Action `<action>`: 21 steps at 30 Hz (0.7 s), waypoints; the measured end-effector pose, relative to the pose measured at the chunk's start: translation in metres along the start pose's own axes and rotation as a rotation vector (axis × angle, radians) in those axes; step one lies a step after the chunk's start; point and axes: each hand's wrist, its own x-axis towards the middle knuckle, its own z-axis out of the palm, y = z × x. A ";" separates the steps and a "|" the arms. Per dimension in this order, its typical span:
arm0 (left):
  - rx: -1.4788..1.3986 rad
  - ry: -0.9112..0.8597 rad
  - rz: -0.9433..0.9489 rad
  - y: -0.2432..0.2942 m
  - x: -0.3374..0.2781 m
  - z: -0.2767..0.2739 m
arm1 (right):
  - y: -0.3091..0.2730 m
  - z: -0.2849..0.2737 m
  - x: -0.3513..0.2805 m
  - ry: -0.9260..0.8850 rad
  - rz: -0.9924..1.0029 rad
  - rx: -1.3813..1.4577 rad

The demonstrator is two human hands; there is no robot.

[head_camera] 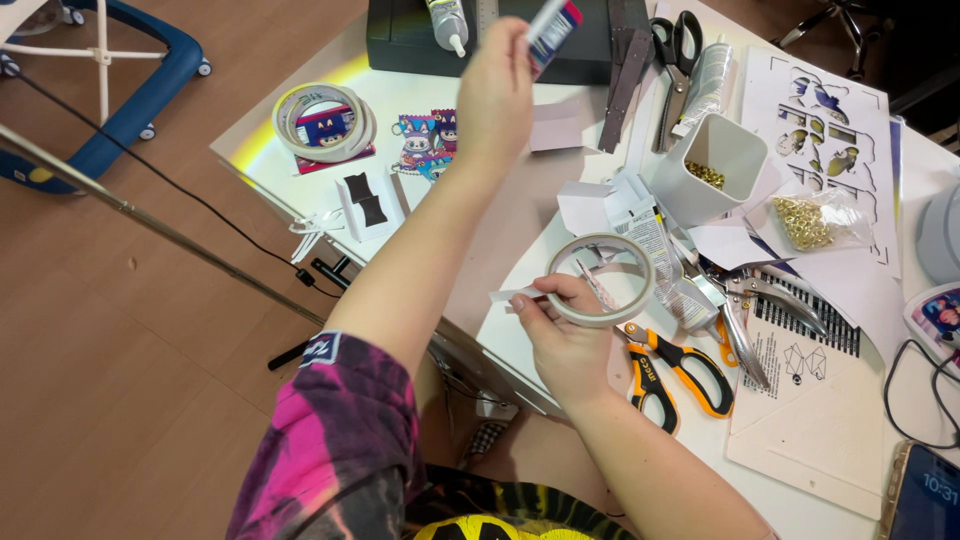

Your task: The person sits on the floor and uses scissors to cut small pieces of paper and tape. They repeatedly trim the edges of the paper and apply tape to the items.

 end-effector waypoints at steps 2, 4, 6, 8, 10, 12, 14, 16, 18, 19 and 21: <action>-0.156 0.093 0.008 0.018 -0.019 -0.035 | -0.009 0.001 0.001 -0.014 -0.055 0.003; -0.310 0.188 0.025 0.031 -0.046 -0.068 | -0.012 -0.003 0.004 -0.031 -0.115 0.011; -0.232 0.109 0.034 0.034 -0.081 -0.100 | -0.006 -0.011 0.010 -0.016 -0.197 -0.125; -0.197 0.045 -0.085 0.033 -0.119 -0.119 | -0.010 -0.008 0.012 0.032 -0.265 -0.038; -0.164 -0.026 -0.210 0.030 -0.157 -0.132 | -0.013 -0.009 0.009 0.088 -0.327 0.046; -0.091 -0.146 -0.335 0.027 -0.185 -0.141 | -0.018 -0.009 0.006 0.068 -0.349 0.186; -0.070 -0.261 -0.465 0.043 -0.198 -0.148 | -0.020 -0.009 0.003 0.055 -0.352 0.205; -0.053 -0.370 -0.601 0.053 -0.210 -0.149 | -0.020 -0.011 0.000 0.034 -0.350 0.220; -0.345 -0.344 -0.521 0.055 -0.222 -0.144 | -0.015 -0.013 -0.003 0.015 -0.333 0.257; -0.343 -0.337 -0.529 0.048 -0.232 -0.135 | -0.017 -0.008 -0.007 0.010 -0.324 0.257; -0.543 -0.220 -0.541 0.033 -0.250 -0.118 | -0.019 0.002 -0.011 0.029 -0.320 0.191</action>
